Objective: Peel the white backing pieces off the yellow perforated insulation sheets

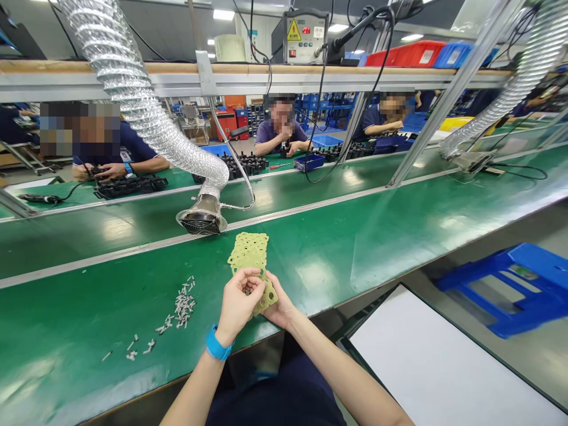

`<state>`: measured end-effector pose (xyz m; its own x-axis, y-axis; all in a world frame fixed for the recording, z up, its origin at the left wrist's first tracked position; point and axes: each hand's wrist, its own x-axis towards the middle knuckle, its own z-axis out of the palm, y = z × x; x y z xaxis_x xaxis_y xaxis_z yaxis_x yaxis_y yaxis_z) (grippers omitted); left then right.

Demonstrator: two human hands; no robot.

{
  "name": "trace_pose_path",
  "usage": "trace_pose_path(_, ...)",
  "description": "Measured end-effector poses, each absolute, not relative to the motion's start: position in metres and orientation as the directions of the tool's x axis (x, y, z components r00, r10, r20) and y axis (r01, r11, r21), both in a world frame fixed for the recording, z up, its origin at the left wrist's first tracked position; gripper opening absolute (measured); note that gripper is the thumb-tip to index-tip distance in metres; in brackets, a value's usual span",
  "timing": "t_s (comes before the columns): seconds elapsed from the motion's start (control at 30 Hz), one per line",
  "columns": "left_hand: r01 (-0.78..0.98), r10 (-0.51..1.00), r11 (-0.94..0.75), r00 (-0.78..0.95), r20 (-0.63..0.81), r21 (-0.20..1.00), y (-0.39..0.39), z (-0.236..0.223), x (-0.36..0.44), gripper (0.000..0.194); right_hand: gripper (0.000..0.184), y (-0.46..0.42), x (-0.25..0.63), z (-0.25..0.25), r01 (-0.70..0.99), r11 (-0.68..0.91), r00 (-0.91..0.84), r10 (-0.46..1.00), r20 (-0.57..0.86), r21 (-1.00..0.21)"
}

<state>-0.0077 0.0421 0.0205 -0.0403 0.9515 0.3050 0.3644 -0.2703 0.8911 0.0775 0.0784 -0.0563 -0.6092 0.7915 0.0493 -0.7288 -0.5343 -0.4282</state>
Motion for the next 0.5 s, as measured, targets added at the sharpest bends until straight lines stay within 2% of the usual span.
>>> trace_pose_path(0.5,0.376,0.952,-0.272,-0.03,0.305,0.886,0.0429,0.02,-0.0083,0.027,0.051,0.0787,0.0768,-0.0552,-0.72,-0.535,-0.61,0.792,0.037,-0.442)
